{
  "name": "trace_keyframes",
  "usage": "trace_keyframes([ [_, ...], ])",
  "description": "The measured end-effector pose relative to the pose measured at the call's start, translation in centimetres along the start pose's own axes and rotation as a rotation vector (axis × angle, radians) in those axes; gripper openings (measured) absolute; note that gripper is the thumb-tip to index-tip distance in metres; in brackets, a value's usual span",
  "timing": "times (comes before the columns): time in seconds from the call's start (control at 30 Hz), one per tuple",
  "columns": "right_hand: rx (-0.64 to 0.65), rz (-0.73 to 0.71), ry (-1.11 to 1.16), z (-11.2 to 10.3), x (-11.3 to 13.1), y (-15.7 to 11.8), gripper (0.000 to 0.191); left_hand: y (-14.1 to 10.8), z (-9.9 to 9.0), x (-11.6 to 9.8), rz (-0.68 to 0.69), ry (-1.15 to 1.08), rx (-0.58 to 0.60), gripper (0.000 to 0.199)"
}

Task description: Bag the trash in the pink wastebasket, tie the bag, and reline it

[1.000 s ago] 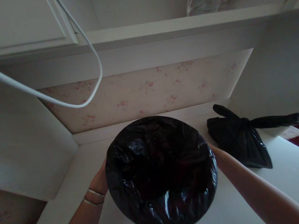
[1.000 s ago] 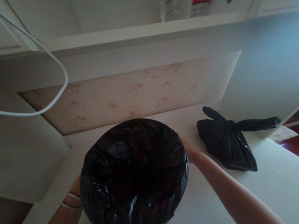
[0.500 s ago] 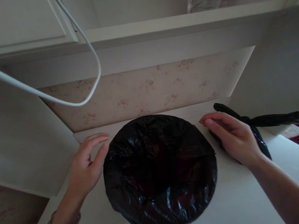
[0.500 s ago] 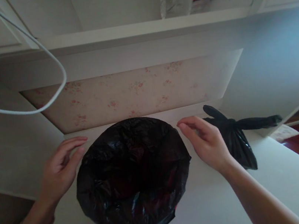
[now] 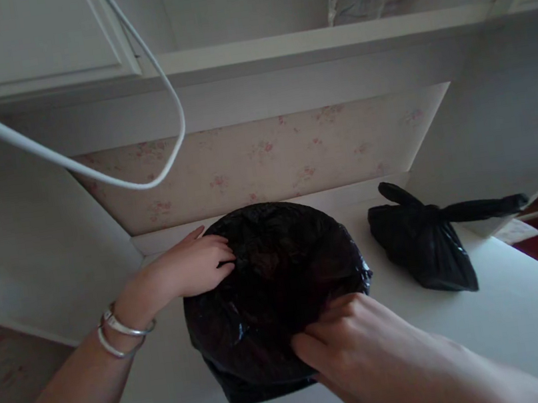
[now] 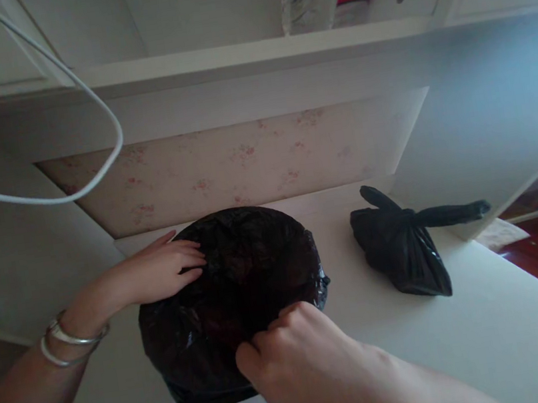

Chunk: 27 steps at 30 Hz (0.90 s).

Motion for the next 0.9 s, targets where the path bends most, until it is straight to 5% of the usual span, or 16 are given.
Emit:
trace_keyframes([
  [0.07,0.036,-0.009,0.019,-0.3,-0.1,0.1,0.016,-0.2,-0.5,-0.8,-0.032,0.047,0.026,0.027],
  [0.27,0.014,0.025,0.031,0.0,0.9,0.3,0.015,-4.8,-2.4,-9.1,0.097,-0.071,-0.455,0.026],
  [0.37,-0.056,-0.036,0.074,1.0,1.6,0.6,0.006,-7.2,-0.9,-13.6,0.157,-0.033,-0.583,0.039],
  [0.47,-0.085,-0.091,0.069,0.8,2.0,0.3,0.008,-8.2,1.5,-15.6,0.122,0.065,-0.707,0.038],
  [0.6,-0.101,-0.138,0.196,-1.5,0.8,-0.9,0.03,-8.2,3.1,-14.6,0.177,0.05,-0.791,0.031],
  [0.73,0.001,-0.182,0.287,-2.6,-1.2,-1.4,0.05,-8.6,2.9,-11.6,0.314,-0.044,-0.724,0.038],
  [0.9,0.255,-0.239,0.287,-1.5,-1.8,-0.8,0.036,-9.2,3.3,-8.2,0.374,-0.201,-0.761,0.035],
])
Point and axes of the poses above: each hand's wrist, its own y-axis towards the middle knuckle, its own z-axis out of the palm, x = y × z, the point moved 1 cm from there along y, towards the middle knuckle, and after that the axes turned 5 degrees about x, right-handed, at the moved point
